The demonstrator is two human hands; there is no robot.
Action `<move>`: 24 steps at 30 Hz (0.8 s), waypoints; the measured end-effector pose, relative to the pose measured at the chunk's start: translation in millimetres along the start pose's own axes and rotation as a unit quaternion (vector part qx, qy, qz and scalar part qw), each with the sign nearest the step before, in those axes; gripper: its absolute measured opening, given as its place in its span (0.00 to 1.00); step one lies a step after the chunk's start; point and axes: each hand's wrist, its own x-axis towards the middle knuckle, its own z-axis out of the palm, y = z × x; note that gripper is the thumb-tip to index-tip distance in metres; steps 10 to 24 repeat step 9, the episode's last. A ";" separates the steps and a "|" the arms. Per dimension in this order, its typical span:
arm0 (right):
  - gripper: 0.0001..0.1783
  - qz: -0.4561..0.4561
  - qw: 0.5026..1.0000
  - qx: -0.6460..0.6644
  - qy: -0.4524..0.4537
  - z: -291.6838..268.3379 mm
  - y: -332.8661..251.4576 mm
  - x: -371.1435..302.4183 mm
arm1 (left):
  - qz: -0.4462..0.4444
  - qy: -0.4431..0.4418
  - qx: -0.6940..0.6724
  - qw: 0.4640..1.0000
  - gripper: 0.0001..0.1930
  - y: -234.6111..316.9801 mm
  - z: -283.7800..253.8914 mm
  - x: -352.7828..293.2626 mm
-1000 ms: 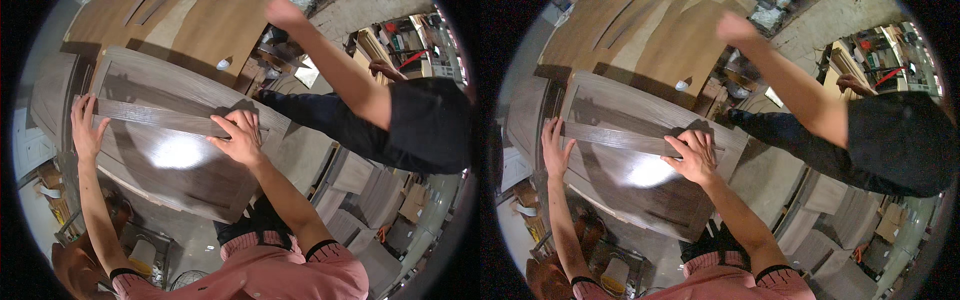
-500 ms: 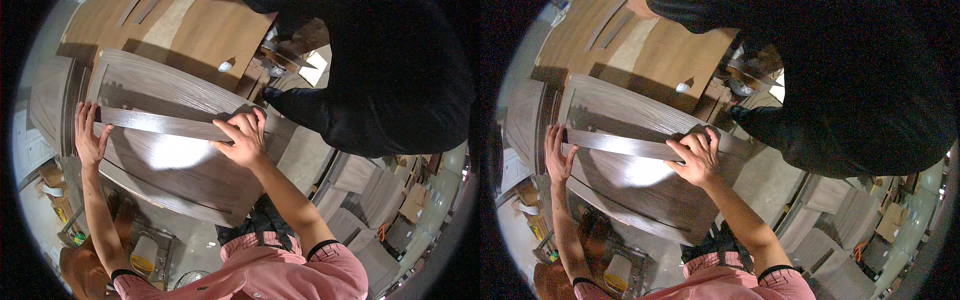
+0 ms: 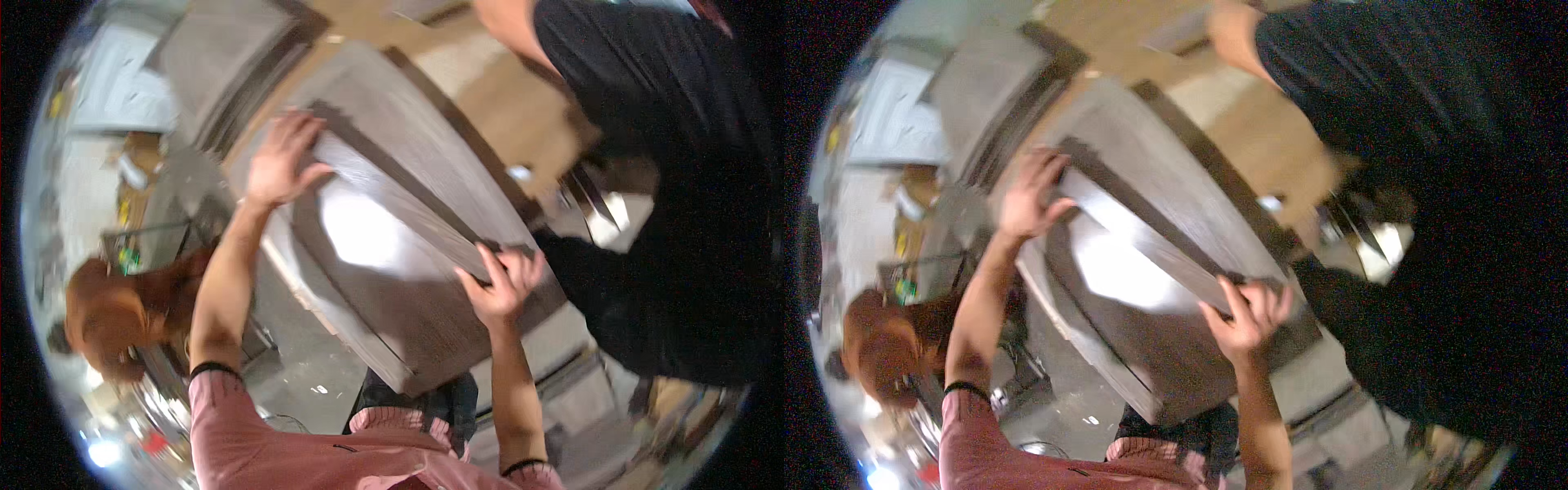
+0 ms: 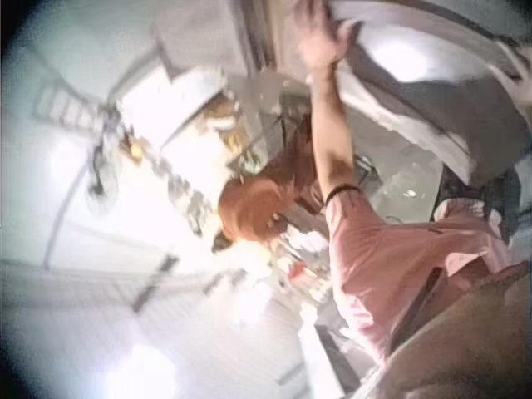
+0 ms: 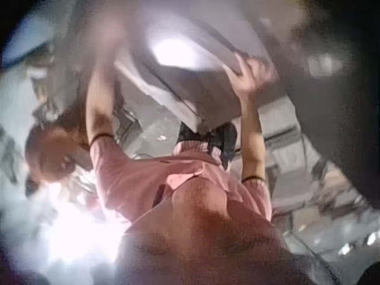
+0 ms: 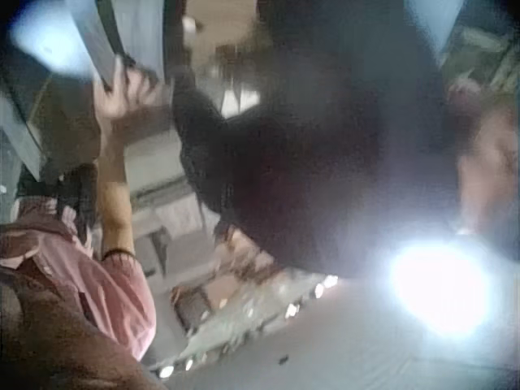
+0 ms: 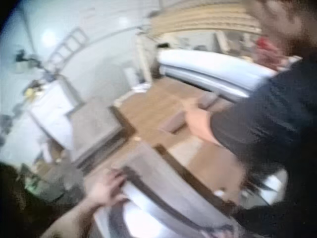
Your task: The person assembles a wooden door panel by applying glue to the joints of a wooden frame and inserting wooden slats. The person then picks up the assembled panel and places it onto a stack of similar panels.
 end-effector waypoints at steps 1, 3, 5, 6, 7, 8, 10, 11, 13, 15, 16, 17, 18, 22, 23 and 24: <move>0.28 0.006 1.000 0.000 0.005 2.7 0.5 -2.9 | 0.019 0.004 -0.004 1.000 0.39 -6.0 6.6 -0.1; 0.28 0.013 1.000 -0.008 0.005 5.9 -1.9 -4.2 | 0.019 -0.003 0.017 1.000 0.41 -18.7 20.6 -7.6; 0.29 0.015 1.000 -0.021 -0.015 10.3 -6.0 -4.6 | 0.021 0.001 0.018 1.000 0.41 -26.2 24.0 -15.9; 0.29 0.001 1.000 -0.021 -0.016 9.1 -3.9 -4.9 | 0.019 -0.002 0.003 1.000 0.40 -25.8 30.2 -15.7; 0.29 0.001 0.999 -0.032 -0.018 11.2 -3.3 -4.4 | 0.015 -0.006 -0.007 1.000 0.40 -26.1 30.2 -17.2; 0.29 0.002 0.999 -0.045 -0.018 12.6 -1.2 -4.3 | 0.015 -0.008 -0.007 1.000 0.40 -25.2 31.0 -19.4; 0.28 0.001 0.999 -0.036 -0.033 11.6 0.2 -4.2 | 0.002 -0.015 -0.031 0.999 0.40 -27.6 32.6 -21.8; 0.28 0.001 0.999 -0.036 -0.033 11.6 0.2 -4.2 | 0.002 -0.015 -0.031 0.999 0.40 -27.6 32.6 -21.8; 0.28 0.001 0.999 -0.036 -0.033 11.6 0.2 -4.2 | 0.002 -0.015 -0.031 0.999 0.40 -27.6 32.6 -21.8; 0.28 0.001 0.999 -0.036 -0.033 11.6 0.2 -4.2 | 0.002 -0.015 -0.031 0.999 0.40 -27.6 32.6 -21.8; 0.28 0.001 0.999 -0.036 -0.033 11.6 0.2 -4.2 | 0.002 -0.015 -0.031 0.999 0.40 -27.6 32.6 -21.8; 0.28 0.001 0.999 -0.036 -0.033 11.6 0.2 -4.2 | 0.002 -0.015 -0.031 0.999 0.40 -27.6 32.6 -21.8; 0.28 0.001 0.999 -0.036 -0.033 11.6 0.2 -4.2 | 0.002 -0.015 -0.031 0.999 0.40 -27.6 32.6 -21.8; 0.28 0.001 0.999 -0.036 -0.033 11.6 0.2 -4.2 | 0.002 -0.015 -0.031 0.999 0.40 -27.6 32.6 -21.8; 0.28 0.001 0.999 -0.036 -0.033 11.6 0.2 -4.2 | 0.002 -0.015 -0.031 0.999 0.40 -27.6 32.6 -21.8; 0.28 0.001 0.999 -0.036 -0.033 11.6 0.2 -4.2 | 0.002 -0.015 -0.031 0.999 0.40 -27.6 32.6 -21.8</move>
